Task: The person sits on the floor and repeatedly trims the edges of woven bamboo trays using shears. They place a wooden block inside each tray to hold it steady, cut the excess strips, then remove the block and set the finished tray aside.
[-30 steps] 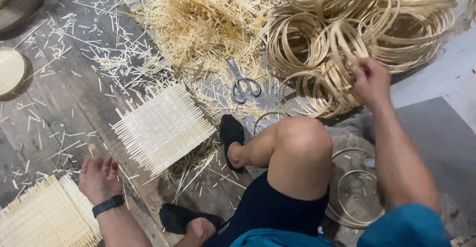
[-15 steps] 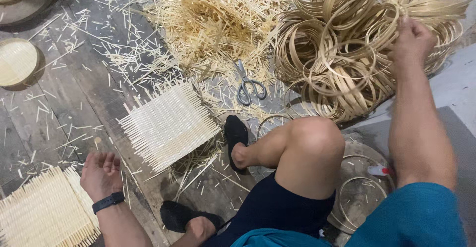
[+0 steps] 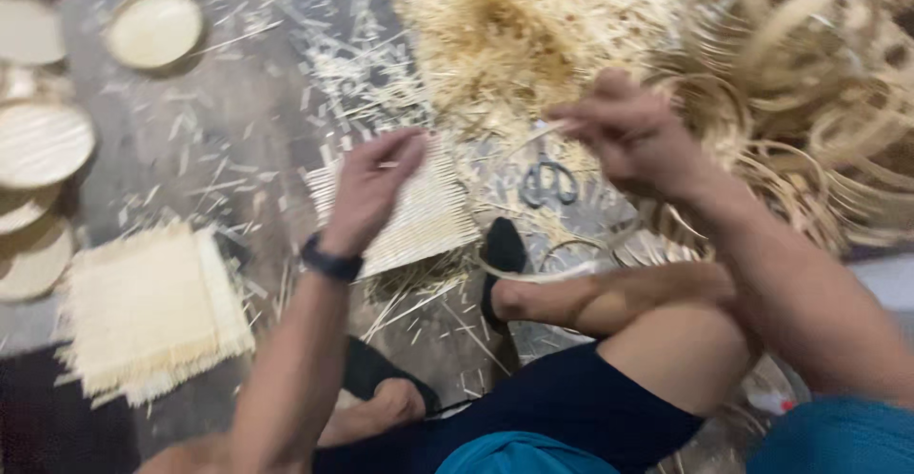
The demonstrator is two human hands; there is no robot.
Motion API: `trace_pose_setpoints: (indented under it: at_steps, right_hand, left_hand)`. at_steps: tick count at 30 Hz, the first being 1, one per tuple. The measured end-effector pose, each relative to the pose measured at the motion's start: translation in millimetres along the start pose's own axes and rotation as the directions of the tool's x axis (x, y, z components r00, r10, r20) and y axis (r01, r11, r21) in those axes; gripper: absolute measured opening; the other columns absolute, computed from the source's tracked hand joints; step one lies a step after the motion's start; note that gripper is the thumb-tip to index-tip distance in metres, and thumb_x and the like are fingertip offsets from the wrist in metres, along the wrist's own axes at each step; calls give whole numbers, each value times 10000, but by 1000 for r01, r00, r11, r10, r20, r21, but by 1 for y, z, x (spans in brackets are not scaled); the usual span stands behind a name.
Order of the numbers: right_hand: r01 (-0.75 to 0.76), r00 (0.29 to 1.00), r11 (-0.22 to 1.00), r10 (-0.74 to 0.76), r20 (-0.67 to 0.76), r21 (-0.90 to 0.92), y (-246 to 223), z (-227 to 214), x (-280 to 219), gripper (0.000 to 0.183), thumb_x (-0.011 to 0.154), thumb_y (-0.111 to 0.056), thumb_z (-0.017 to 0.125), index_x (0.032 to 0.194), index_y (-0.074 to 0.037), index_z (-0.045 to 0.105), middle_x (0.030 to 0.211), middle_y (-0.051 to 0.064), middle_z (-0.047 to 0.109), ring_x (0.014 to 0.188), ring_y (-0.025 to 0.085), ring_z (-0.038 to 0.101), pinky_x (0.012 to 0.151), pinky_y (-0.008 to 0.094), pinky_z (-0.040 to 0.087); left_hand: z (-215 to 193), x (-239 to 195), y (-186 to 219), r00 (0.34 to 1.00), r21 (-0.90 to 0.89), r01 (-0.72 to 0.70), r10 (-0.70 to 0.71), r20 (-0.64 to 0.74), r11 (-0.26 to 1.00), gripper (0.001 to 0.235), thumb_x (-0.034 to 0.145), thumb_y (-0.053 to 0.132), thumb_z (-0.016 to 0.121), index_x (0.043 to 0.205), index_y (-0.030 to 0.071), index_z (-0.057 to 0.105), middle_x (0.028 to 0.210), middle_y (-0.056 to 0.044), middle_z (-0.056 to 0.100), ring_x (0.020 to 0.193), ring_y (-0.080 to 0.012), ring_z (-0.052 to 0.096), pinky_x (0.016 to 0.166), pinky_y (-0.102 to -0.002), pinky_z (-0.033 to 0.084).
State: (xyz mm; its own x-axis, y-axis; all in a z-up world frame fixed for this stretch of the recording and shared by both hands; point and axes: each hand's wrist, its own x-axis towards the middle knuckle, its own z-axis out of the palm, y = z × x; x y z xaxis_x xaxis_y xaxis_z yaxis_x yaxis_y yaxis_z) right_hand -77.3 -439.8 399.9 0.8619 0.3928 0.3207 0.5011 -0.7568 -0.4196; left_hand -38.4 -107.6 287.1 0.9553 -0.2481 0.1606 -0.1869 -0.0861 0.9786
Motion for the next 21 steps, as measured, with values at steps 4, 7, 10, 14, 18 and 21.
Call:
trace_pose_setpoints:
  at_steps: [4,7,10,14,18,21]
  right_hand:
    - [-16,993,999,11,119,46,-44,36,52,272,1016,-215,626,1210,-57,734,926,67,630,875,201,617,787,384,543]
    - [-450,889,723,417,188,524,-49,40,60,440,1038,-381,445,1194,-51,692,891,60,633,832,196,627,787,391,572]
    - [-453,845,288,440,303,844,-40,63,52,488,1020,-443,462,1156,-20,663,863,71,635,817,211,640,781,400,594]
    - [-294,892,-127,319,320,947,-15,130,21,471,1076,-449,577,1187,-7,694,783,37,562,773,182,558,748,353,529]
    - [-232,913,-302,261,314,925,-1,170,14,417,1163,-408,614,1105,-6,707,766,12,534,737,163,501,673,328,435]
    - [-223,894,-341,301,331,913,-17,184,12,399,1091,-426,613,1059,-43,720,759,5,555,745,158,537,697,319,475]
  left_hand:
    - [11,-6,28,952,-461,305,-273,136,833,337,1008,303,672,1125,3,773,812,0,624,689,-94,512,584,-264,403]
    - [-14,-18,17,946,-829,195,-323,19,524,283,1041,290,625,1007,33,738,704,21,523,614,-98,425,541,-266,342]
    - [-35,-27,-5,952,-973,37,-305,-35,229,266,1027,287,584,903,72,682,675,23,497,599,-100,416,531,-261,335]
    - [-45,-40,-38,913,-986,36,-407,-33,161,302,950,299,563,748,79,604,628,-1,476,565,-126,403,494,-271,304]
    - [-50,-43,-54,911,-972,-53,-388,-141,227,468,1026,365,598,627,150,483,502,43,338,436,-100,295,391,-274,247]
    - [-43,-44,-56,845,-977,-158,-494,-207,140,505,1044,374,591,612,154,451,496,44,308,435,-100,287,390,-265,242]
